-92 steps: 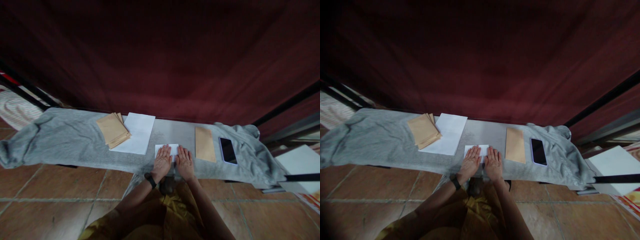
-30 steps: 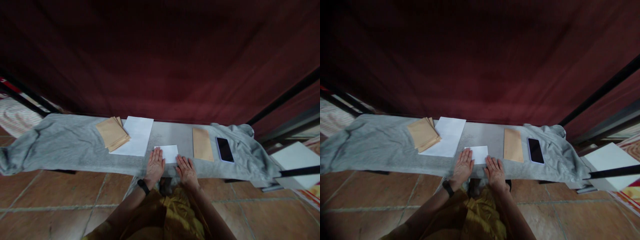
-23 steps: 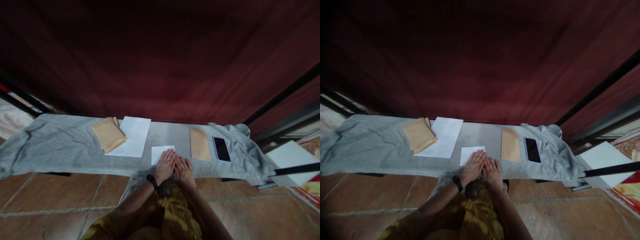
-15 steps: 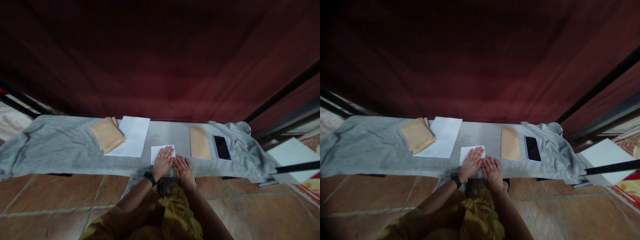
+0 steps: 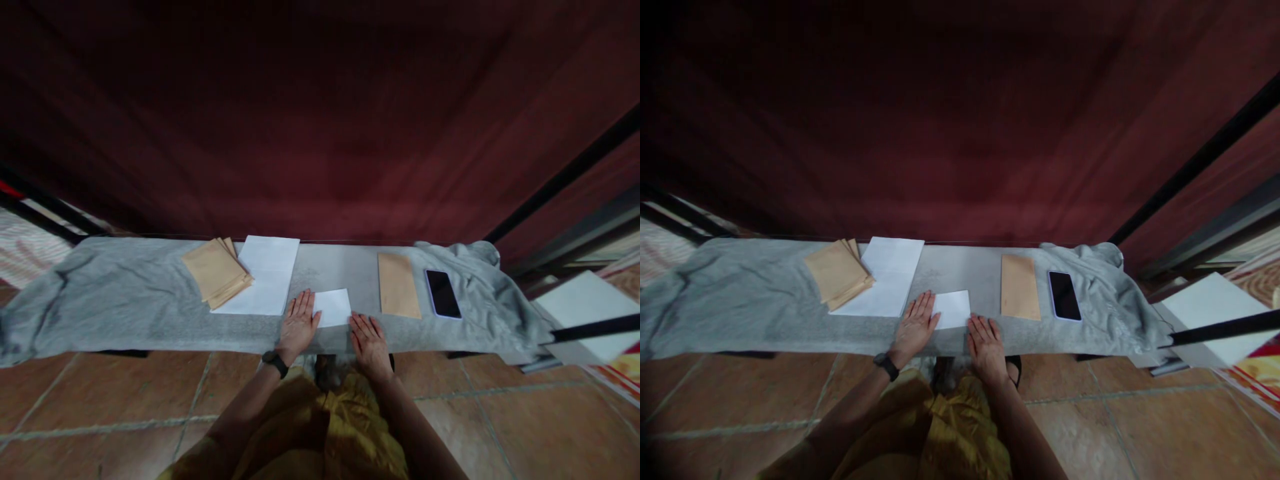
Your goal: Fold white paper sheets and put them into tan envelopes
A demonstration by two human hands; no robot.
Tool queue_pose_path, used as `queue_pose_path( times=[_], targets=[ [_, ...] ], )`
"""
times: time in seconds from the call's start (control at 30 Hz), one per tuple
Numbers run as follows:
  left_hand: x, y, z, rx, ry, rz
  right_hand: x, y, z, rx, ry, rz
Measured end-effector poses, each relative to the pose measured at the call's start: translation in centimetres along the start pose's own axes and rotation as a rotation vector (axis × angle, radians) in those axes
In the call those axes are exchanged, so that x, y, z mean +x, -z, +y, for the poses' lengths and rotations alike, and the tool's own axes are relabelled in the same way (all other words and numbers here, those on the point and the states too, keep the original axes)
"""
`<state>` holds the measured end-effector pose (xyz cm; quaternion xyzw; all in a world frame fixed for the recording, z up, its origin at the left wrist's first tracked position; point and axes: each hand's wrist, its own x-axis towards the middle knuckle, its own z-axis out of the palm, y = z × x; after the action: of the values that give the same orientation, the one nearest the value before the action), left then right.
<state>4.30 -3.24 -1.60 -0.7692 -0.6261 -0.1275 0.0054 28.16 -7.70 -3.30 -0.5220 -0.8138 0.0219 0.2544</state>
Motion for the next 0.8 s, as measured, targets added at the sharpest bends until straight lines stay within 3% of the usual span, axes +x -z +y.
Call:
queue_pose_path(
  times=[0.23, 0.57, 0.8],
  targets=[
    [-2.0, 1.4, -1.6, -0.023, -0.144, -0.052, 0.0, -0.4, 0.0, 0.006, -0.013, 0.022],
    [-1.5, 1.8, -0.1, 0.080, -0.255, -0.206, 0.3, -0.5, -0.3, 0.000, -0.031, 0.017],
    [-0.9, 5.4, 0.2, -0.165, -0.238, -0.126, 2.3, -0.2, -0.2, 0.111, -0.074, 0.085]
  ],
)
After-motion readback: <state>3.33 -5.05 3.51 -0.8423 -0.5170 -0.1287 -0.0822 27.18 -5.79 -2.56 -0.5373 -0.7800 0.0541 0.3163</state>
